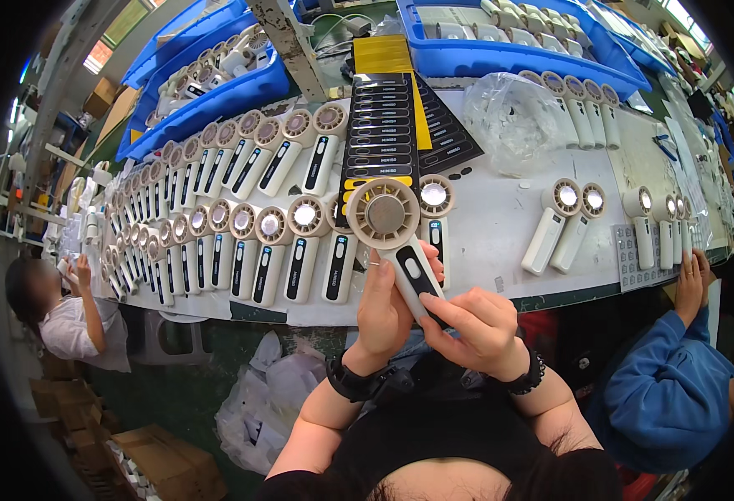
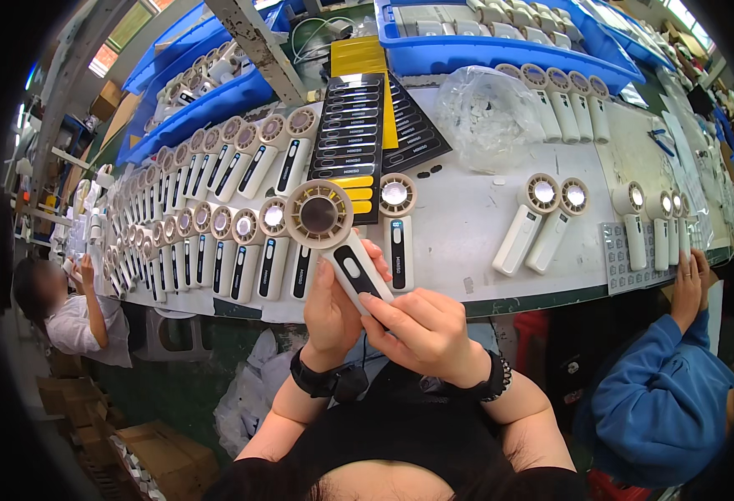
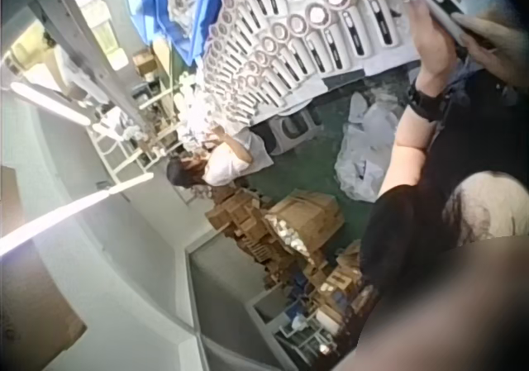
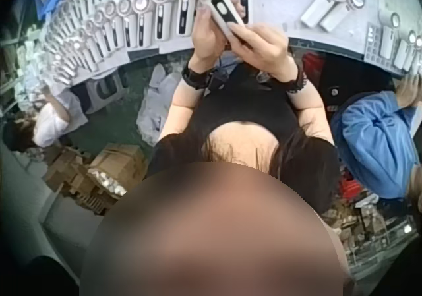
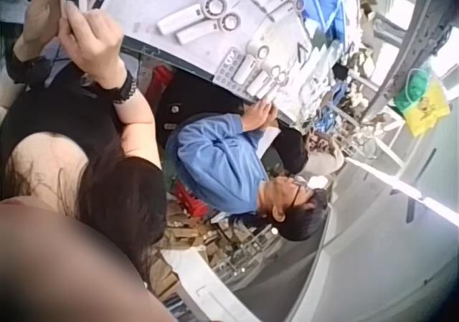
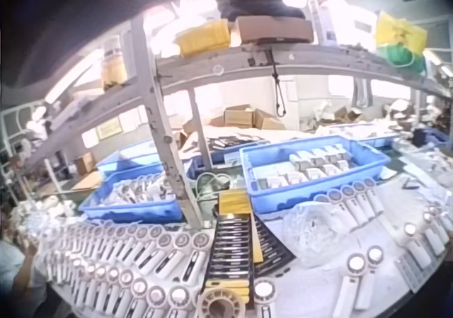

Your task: Applying adhesive labels to handheld electronic devices at an assembly line workstation.

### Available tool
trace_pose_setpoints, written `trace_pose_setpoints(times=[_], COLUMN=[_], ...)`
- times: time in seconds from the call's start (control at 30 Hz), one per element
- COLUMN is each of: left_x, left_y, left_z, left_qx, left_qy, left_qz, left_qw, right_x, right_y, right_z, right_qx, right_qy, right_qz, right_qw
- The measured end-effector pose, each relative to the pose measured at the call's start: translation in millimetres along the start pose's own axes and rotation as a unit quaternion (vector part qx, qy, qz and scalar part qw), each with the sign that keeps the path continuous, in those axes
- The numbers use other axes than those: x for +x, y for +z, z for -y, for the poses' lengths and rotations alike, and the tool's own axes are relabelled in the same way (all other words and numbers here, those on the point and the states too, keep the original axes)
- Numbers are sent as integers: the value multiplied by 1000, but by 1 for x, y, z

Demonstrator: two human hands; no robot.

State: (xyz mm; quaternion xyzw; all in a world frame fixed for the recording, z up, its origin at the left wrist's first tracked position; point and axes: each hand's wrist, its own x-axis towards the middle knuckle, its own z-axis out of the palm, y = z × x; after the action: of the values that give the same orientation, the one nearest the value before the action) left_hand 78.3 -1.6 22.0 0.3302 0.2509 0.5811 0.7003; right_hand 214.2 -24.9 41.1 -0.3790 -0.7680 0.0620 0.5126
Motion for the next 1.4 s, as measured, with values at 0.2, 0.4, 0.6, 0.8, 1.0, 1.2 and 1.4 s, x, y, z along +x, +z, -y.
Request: trace_pose_setpoints(times=[0.2,0.4,0.6,0.8,1.0,1.2,1.4], left_x=[0,1,1,1,2,3,6], left_y=[1,2,7,9,13,9,1], left_z=[0,3,2,2,-1,4,2], left_qx=[-9,-9,1,57,76,95,92], left_qy=[-6,5,11,7,4,9,15], left_qz=[2,4,-11,-44,-65,-66,-59], left_qw=[1000,1000,1000,997,995,993,994], right_x=[-2,-3,-4,-5,-4,-6,-1], right_y=[-1,1,3,4,6,5,-1], right_z=[-1,-2,-2,-2,-1,-1,0], right_qx=[3,8,12,13,14,25,115], right_qy=[1,1,4,7,15,35,91], right_qz=[3,-1,2,7,8,28,83], right_qw=[1000,1000,1000,1000,1000,999,986])
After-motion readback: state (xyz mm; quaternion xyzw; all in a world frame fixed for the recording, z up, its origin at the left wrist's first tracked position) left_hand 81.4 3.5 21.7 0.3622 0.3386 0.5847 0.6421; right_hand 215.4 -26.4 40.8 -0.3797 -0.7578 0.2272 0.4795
